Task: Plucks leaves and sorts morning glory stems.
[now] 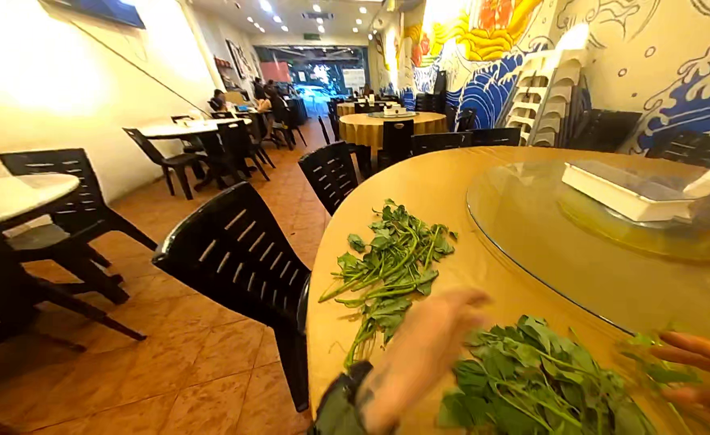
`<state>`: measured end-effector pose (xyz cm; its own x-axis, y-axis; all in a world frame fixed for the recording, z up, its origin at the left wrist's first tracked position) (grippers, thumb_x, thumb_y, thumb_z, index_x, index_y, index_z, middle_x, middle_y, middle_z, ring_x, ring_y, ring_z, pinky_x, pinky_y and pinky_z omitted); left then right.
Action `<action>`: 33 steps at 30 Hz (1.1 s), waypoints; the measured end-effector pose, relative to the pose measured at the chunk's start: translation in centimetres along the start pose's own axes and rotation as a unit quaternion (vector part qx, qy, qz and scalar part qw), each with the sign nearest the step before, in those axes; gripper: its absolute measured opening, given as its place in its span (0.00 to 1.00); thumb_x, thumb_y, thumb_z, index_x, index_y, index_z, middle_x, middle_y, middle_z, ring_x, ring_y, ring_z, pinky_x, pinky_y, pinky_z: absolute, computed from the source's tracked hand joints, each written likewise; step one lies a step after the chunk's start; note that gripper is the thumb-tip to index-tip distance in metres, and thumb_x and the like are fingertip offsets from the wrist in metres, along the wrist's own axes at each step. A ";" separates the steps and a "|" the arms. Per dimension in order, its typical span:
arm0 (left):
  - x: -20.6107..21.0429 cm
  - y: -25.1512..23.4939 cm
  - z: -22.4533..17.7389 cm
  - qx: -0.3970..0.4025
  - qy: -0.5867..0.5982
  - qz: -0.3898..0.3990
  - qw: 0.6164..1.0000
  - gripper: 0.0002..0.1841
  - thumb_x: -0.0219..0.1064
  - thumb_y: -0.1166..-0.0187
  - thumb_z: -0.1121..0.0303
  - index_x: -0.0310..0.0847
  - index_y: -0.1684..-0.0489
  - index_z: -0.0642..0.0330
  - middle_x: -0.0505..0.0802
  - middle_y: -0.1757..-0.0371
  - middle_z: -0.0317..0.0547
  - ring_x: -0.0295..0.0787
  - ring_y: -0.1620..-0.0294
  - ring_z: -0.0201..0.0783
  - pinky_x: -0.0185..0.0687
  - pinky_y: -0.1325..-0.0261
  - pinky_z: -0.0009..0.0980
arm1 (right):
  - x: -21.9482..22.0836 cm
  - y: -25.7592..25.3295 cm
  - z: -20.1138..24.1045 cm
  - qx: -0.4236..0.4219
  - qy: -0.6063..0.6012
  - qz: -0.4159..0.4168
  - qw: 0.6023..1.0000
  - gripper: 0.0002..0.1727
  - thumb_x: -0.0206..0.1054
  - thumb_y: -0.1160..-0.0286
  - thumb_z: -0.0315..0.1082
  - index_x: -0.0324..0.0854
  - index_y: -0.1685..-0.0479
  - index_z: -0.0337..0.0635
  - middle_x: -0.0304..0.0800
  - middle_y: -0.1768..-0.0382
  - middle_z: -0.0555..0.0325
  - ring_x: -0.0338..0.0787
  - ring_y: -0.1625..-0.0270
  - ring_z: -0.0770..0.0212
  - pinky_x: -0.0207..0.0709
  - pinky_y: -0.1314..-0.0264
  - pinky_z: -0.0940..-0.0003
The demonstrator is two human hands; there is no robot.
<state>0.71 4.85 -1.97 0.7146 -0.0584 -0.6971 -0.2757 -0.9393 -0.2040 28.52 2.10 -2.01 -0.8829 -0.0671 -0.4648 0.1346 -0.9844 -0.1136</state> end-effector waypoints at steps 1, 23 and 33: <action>-1.8 -1.0 3.6 -0.060 -0.038 -0.034 0.997 0.17 0.60 0.12 0.66 0.83 0.29 0.58 0.90 0.34 0.52 0.89 0.34 0.49 0.81 0.29 0.51 | 0.6 -0.7 0.5 -0.009 -0.001 0.008 1.000 0.31 0.42 0.06 0.46 0.67 0.21 0.28 0.78 0.28 0.41 0.90 0.43 0.63 0.86 0.44 0.65; -9.3 0.2 10.1 -0.166 -0.149 -0.346 0.912 0.14 0.62 0.14 0.73 0.89 0.40 0.68 0.93 0.48 0.67 0.91 0.45 0.68 0.79 0.40 0.68 | 3.9 -4.8 4.5 -0.101 -0.029 0.037 0.994 0.19 0.59 0.14 0.33 0.81 0.30 0.32 0.83 0.34 0.46 0.91 0.47 0.67 0.87 0.45 0.71; -5.8 -3.6 6.5 -0.101 0.412 -0.347 0.837 0.12 0.45 0.06 0.71 0.65 0.33 0.63 0.94 0.60 0.49 0.86 0.82 0.32 0.76 0.84 0.21 | 3.9 -4.6 4.5 -0.102 -0.036 0.040 0.993 0.19 0.61 0.13 0.34 0.81 0.31 0.31 0.83 0.36 0.46 0.91 0.47 0.66 0.88 0.43 0.70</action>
<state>-6.65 10.74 -1.68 0.8815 0.3888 0.2679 0.4431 -0.8771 -0.1855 22.47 5.65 0.67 -0.8949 -0.1621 -0.4159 0.2873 -0.9223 -0.2587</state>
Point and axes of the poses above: each hand's wrist, its own y-axis away from the middle knuckle, its own x-axis out of the palm, z = x × y, the point moved 10 cm from there along -y, towards the middle knuckle
